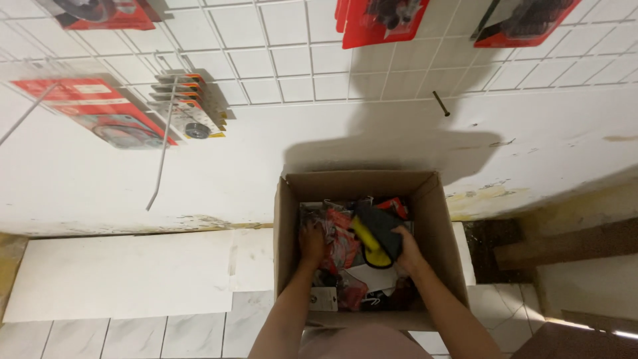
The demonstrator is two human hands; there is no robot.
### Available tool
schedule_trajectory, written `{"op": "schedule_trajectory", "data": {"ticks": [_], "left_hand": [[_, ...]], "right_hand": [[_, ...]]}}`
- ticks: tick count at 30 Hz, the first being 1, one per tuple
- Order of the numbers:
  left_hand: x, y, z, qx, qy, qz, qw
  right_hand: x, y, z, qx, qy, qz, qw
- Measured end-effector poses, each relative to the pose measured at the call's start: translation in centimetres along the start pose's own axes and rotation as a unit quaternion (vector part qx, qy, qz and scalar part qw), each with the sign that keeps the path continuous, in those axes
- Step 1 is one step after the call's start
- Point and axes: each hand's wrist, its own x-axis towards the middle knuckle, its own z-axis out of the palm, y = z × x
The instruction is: Cleaning automotive parts with a cloth and hanging them on a wire mesh display rack.
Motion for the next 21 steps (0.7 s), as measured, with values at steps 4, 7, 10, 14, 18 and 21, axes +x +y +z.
{"op": "schedule_trajectory", "data": {"ticks": [4,7,10,14,18,21], "left_hand": [[7.9,-11.3,5.0,0.311,0.01,0.216,0.925],[7.4,-12.1,4.5,0.345,0.001,0.235,0.909],[6.4,-10.3,2.8,0.399,0.029,0.258,0.879],[3.7,-6.4,0.7,0.416,0.126,0.345,0.832],[3.0,-2.9,0.0,0.094,0.124,0.295,0.943],[1.0,0.5,-0.5,-0.268,0.048,0.104,0.957]], "right_hand": [[0.1,-1.7,-0.8,0.076,0.036,-0.012,0.996],[-3.1,-2.4,-0.2,0.04,0.02,0.002,0.999],[-2.4,-1.1,-1.1,-0.009,-0.005,-0.006,1.0],[0.0,0.7,-2.0,-0.008,-0.037,0.002,0.999],[-7.8,-3.2,1.9,-0.092,-0.041,-0.015,0.995],[-4.7,-2.5,0.4,-0.066,-0.059,-0.044,0.995]]}}
